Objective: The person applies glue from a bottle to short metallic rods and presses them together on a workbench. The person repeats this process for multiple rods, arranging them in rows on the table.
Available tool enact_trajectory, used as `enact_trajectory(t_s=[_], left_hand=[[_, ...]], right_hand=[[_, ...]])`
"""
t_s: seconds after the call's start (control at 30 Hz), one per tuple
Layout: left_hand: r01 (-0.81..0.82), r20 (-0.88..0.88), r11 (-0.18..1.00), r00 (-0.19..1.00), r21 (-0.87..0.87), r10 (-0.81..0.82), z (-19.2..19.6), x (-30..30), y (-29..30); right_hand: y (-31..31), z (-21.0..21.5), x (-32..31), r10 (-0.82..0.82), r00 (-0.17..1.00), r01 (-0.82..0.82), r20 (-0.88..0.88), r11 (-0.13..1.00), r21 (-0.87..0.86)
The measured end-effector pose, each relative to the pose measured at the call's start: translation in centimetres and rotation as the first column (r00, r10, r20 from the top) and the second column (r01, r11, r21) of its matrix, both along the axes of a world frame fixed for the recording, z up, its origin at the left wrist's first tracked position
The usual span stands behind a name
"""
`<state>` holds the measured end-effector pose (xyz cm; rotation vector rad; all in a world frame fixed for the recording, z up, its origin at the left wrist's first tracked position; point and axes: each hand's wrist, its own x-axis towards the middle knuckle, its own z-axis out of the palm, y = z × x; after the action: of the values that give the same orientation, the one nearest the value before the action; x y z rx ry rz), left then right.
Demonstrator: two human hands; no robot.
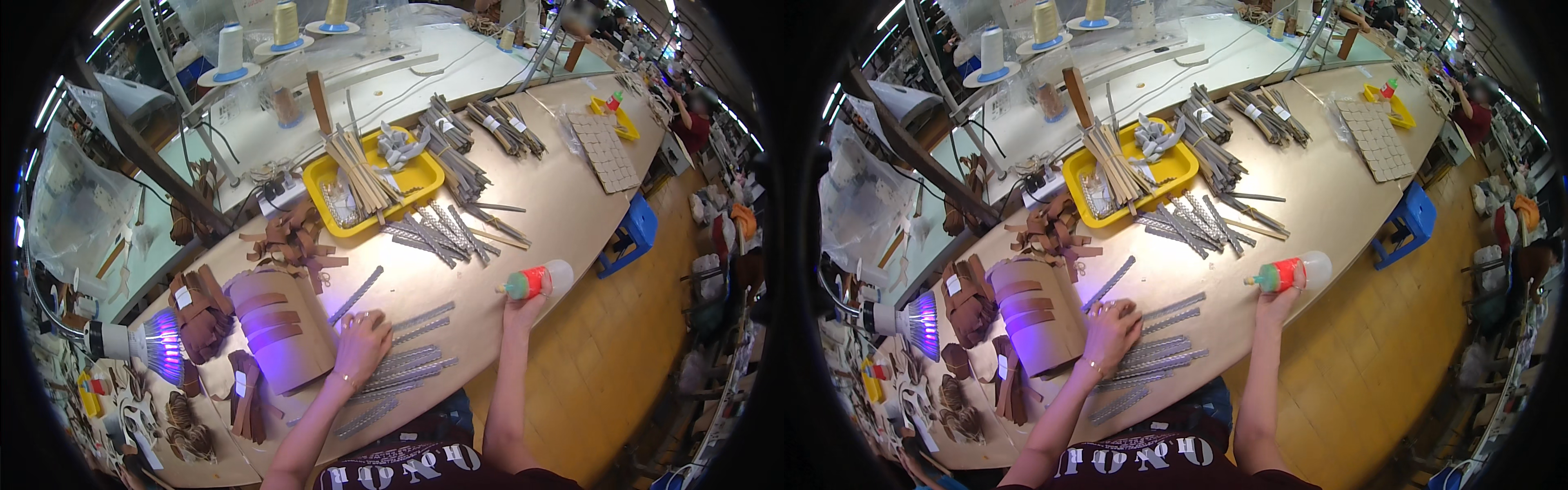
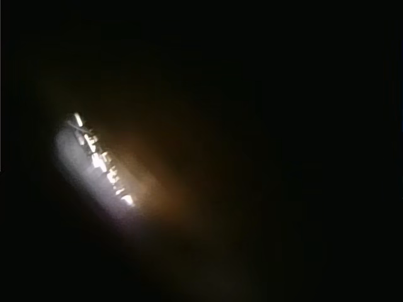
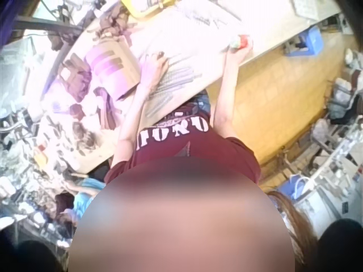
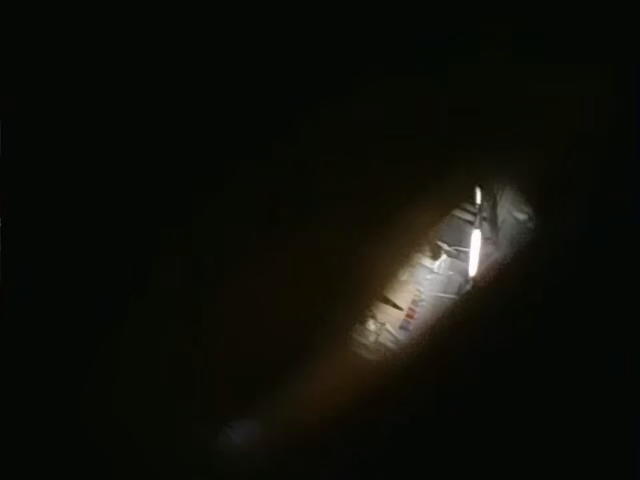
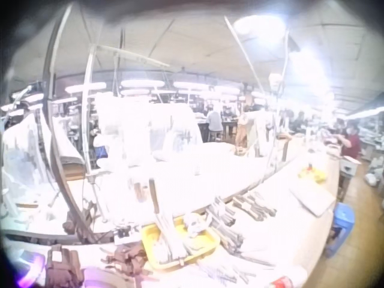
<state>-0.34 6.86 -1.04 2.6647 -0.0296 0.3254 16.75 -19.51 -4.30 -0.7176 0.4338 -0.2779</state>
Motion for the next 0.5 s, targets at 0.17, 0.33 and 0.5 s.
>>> enact_trajectory(t_s=[0.17,0.33,0.5], left_hand=[[0.059,-0.27,0.994,0.962,0.088,-0.033,3.8,-3.5,0.7],[0.02,-0.223,0.999,0.974,-0.025,-0.025,6.0,-0.1,0.6],[0.085,0.063,0.981,0.993,0.176,-0.098,1.7,12.2,-2.2]], right_hand=[[-1.0,0.1,-0.8,0.093,0.995,-0.09,-0.021,0.988,0.124],[-0.8,0.5,-0.7,0.115,0.993,-0.11,-0.032,0.986,0.124],[-1.0,0.1,-0.7,0.129,0.99,-0.122,-0.054,0.986,0.115]])
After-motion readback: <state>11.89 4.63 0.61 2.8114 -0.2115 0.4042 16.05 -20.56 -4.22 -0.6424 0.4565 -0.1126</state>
